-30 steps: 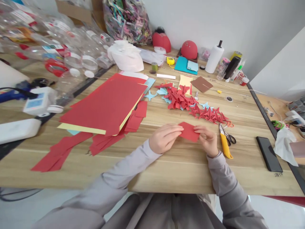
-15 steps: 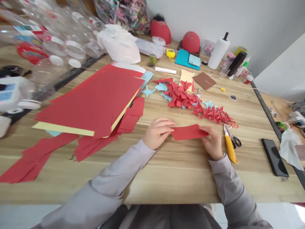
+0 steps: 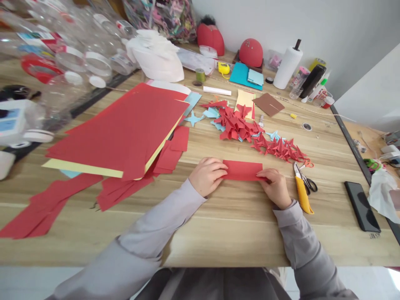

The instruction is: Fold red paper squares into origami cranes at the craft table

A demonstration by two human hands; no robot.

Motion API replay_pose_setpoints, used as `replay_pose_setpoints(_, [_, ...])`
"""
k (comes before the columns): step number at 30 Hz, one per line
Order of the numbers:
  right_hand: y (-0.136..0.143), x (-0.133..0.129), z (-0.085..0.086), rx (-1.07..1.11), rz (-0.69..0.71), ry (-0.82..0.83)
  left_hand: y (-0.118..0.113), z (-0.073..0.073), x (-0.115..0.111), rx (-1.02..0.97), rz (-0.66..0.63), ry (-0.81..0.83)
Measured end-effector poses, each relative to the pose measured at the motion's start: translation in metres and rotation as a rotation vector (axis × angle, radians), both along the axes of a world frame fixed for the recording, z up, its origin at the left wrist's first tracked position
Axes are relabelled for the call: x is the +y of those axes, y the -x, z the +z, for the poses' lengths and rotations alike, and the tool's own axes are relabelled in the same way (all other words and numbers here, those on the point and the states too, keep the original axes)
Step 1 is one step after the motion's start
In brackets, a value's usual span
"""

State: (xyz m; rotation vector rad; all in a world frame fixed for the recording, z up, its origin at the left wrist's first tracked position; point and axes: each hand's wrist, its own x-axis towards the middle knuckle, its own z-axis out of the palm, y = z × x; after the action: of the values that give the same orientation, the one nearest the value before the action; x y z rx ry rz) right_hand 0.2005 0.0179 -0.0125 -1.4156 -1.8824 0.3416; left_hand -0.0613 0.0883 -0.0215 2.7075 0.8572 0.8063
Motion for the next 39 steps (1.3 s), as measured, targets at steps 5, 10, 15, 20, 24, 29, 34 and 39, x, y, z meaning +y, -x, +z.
replay_pose_setpoints(5, [0.002, 0.000, 0.002, -0.023, -0.028, 0.017, -0.002, 0.000, -0.001, 0.012, -0.006, -0.014])
replay_pose_setpoints(10, [0.000, 0.002, 0.001, -0.043, -0.051, 0.007, -0.002, 0.002, -0.003, 0.023, -0.008, -0.042])
replay_pose_setpoints(15, [-0.001, 0.001, -0.001, -0.023, -0.055, 0.021, -0.005, 0.005, -0.007, -0.002, 0.015, -0.076])
replay_pose_setpoints(20, [-0.002, 0.000, 0.001, -0.005, -0.049, 0.036, -0.008, 0.011, -0.011, -0.056, 0.037, -0.099])
replay_pose_setpoints(24, [-0.006, 0.001, 0.001, -0.022, -0.016, 0.045, -0.006, 0.011, -0.010, -0.094, 0.005, -0.080])
replay_pose_setpoints(29, [-0.007, -0.001, 0.003, -0.076, -0.008, 0.037, -0.004, 0.011, -0.011, -0.047, -0.010, -0.068])
replay_pose_setpoints(34, [-0.005, -0.002, 0.004, -0.132, 0.045, -0.014, -0.008, 0.011, -0.016, -0.023, -0.049, -0.083])
replay_pose_setpoints(39, [-0.005, -0.002, 0.004, -0.093, 0.061, -0.033, -0.008, 0.008, -0.015, -0.076, -0.056, -0.116])
